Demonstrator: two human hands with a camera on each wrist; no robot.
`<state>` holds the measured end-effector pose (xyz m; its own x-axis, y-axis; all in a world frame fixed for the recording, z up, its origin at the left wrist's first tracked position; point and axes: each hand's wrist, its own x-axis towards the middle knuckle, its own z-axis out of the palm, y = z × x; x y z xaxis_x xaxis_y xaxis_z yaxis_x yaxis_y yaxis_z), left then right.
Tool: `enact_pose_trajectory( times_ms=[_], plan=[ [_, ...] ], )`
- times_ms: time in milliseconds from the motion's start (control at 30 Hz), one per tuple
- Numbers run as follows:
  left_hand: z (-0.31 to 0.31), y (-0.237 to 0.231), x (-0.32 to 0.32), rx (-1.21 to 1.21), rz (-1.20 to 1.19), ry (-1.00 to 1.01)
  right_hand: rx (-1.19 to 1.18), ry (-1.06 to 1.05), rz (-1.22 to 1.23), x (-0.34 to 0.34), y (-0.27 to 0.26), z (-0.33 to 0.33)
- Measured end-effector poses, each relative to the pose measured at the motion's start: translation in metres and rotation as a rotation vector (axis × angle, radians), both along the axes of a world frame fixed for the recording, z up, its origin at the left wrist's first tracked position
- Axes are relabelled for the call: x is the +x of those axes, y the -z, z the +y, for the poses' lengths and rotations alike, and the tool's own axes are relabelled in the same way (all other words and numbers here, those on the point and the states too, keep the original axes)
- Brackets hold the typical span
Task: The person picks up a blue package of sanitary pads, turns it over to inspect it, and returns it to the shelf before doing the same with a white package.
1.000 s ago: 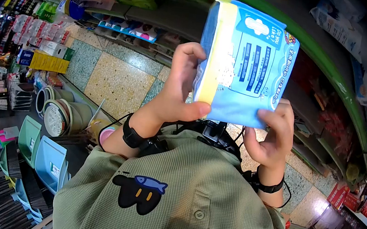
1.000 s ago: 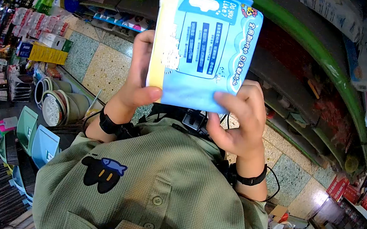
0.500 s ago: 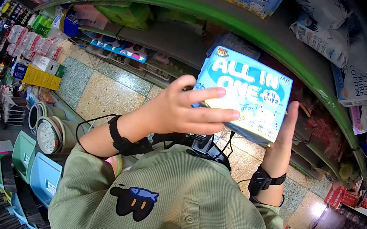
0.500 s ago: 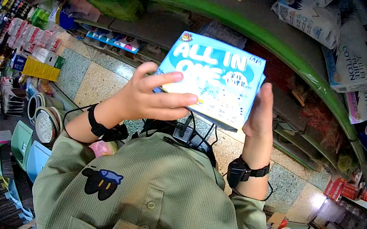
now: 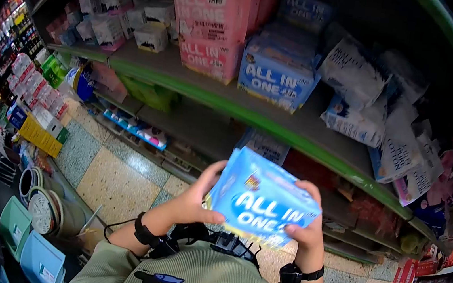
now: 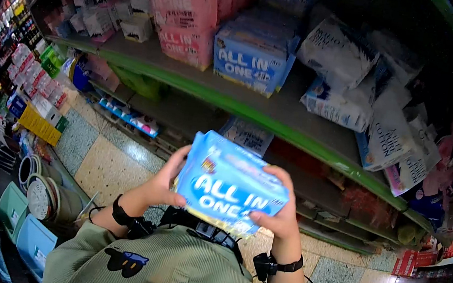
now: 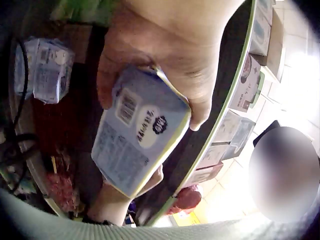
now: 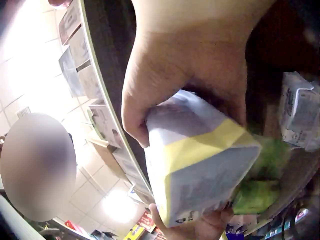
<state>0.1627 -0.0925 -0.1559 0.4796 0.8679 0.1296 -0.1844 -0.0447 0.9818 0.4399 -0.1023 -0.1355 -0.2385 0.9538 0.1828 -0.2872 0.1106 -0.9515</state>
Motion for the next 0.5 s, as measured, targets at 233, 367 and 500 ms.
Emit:
enact_pose_trajectory(
  times_ms=[233, 367, 500],
  plan=[
    [0.018, -0.028, -0.003, 0.296, 0.088, -0.067, 0.541, 0.087, -1.027, -0.019, -0.090, 0.016],
    [0.032, -0.028, -0.013, 0.350, -0.013, -0.093, 0.685, -0.024, -1.131, -0.052, -0.120, 0.032],
    [0.056, -0.037, -0.035, 0.433, -0.226, -0.214, 0.933, 0.161, -1.257, -0.053, -0.173, 0.060]
  ],
)
